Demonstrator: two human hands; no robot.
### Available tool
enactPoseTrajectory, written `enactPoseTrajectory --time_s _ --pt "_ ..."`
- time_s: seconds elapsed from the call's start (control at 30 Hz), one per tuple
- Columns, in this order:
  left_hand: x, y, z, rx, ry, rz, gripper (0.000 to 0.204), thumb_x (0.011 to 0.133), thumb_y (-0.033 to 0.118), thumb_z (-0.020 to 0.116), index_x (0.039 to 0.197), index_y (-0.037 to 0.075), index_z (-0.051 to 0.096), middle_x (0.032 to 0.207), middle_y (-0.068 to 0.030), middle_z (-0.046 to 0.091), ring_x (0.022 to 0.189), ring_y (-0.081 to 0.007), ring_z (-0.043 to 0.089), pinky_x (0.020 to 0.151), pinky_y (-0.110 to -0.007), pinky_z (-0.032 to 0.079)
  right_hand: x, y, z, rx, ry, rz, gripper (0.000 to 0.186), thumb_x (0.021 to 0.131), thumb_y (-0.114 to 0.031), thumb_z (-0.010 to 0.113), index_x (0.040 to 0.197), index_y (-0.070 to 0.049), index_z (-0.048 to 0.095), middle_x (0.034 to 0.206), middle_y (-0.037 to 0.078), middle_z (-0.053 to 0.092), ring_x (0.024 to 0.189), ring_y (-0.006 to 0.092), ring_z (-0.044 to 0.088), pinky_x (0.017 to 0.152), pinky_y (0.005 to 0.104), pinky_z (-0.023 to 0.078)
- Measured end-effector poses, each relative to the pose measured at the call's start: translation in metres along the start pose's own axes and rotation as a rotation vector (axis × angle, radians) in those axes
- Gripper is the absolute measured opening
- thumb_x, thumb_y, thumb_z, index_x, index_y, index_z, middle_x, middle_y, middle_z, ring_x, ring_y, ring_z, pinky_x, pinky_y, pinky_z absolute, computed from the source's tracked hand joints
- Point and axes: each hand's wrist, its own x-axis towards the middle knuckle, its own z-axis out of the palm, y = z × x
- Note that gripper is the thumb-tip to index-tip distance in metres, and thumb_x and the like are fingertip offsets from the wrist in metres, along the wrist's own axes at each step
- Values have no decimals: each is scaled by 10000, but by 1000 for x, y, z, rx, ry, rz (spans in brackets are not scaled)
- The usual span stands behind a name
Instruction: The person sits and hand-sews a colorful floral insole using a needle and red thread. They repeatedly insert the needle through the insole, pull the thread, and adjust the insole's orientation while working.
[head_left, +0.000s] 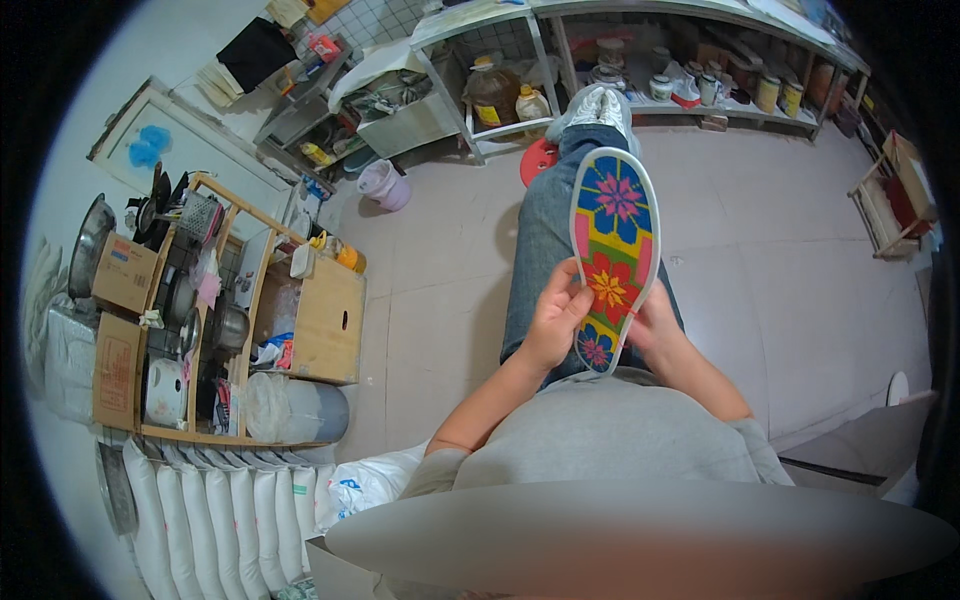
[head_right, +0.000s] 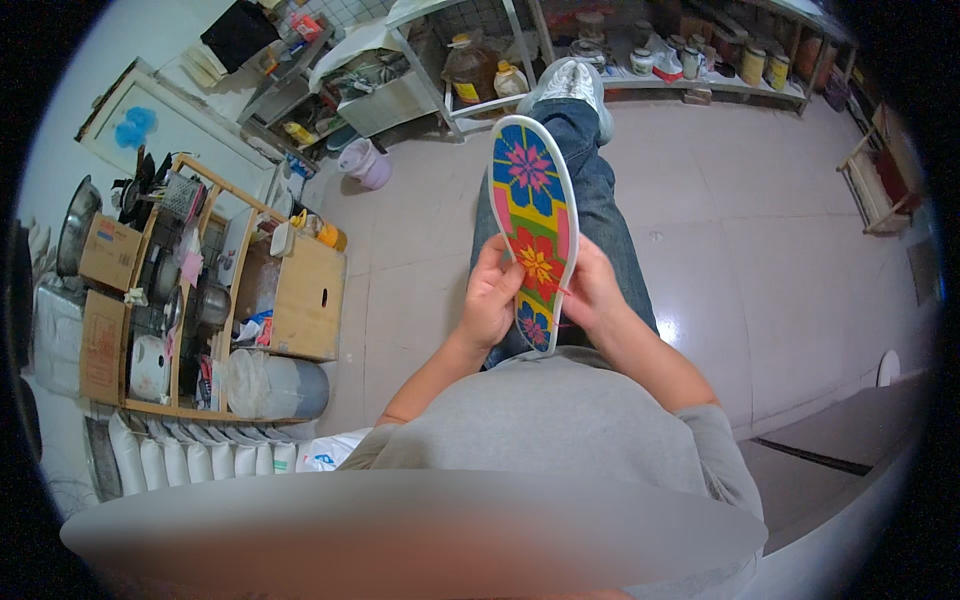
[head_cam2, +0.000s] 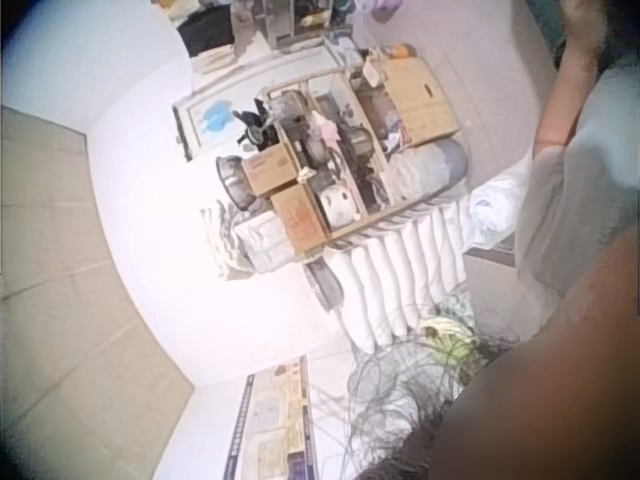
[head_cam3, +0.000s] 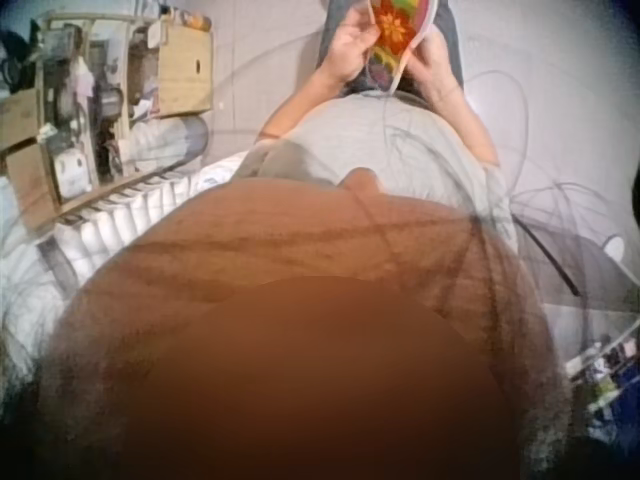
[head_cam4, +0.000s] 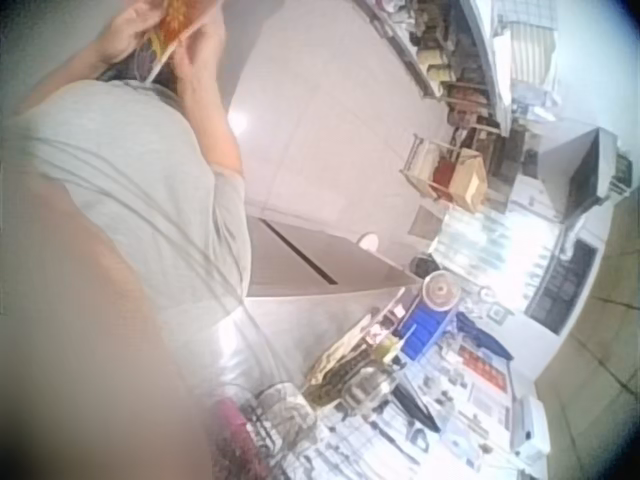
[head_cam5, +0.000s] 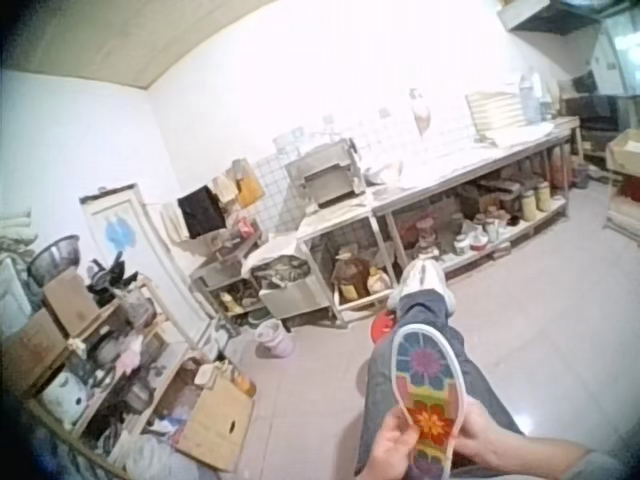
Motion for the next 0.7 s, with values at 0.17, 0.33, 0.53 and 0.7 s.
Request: enactPoseTrajectory --time_s 0.17,0.33,0.53,0.7 --pt "0 13 -4 20 75 56 376 928 77 441 1282 40 319 1198 -155 537 1082 -223 551 937 -365 446 17 -71 -99 304 220 -367 61 908 -39 476 914 17 499 891 103 557 753 122 568 766 225 505" --pt "3 33 -32 17 325 213 339 937 95 444 1262 53 355 1174 -117 550 1054 -169 545 918 -317 433 -26 -171 -249 -28 793 -934 247 828 54 497 616 -29 402 631 28 391 554 123 390 851 380 506" --pt "-1 80 -90 117 708 544 355 938 99 432 1280 35 359 1173 -97 521 1049 -187 530 901 -327 429 -146 -215 -329 -1195 1810 -958 221 901 -189 453 918 18 529 767 126 622 660 225 614 648 339 501" --pt "-7 94 -118 -9 678 582 362 937 135 423 1290 71 371 981 -69 556 819 -155 551 693 -287 456 -161 -219 -323 -1413 1892 -903 242 908 -203 440 1032 0 488 842 127 626 699 238 632 677 359 500"
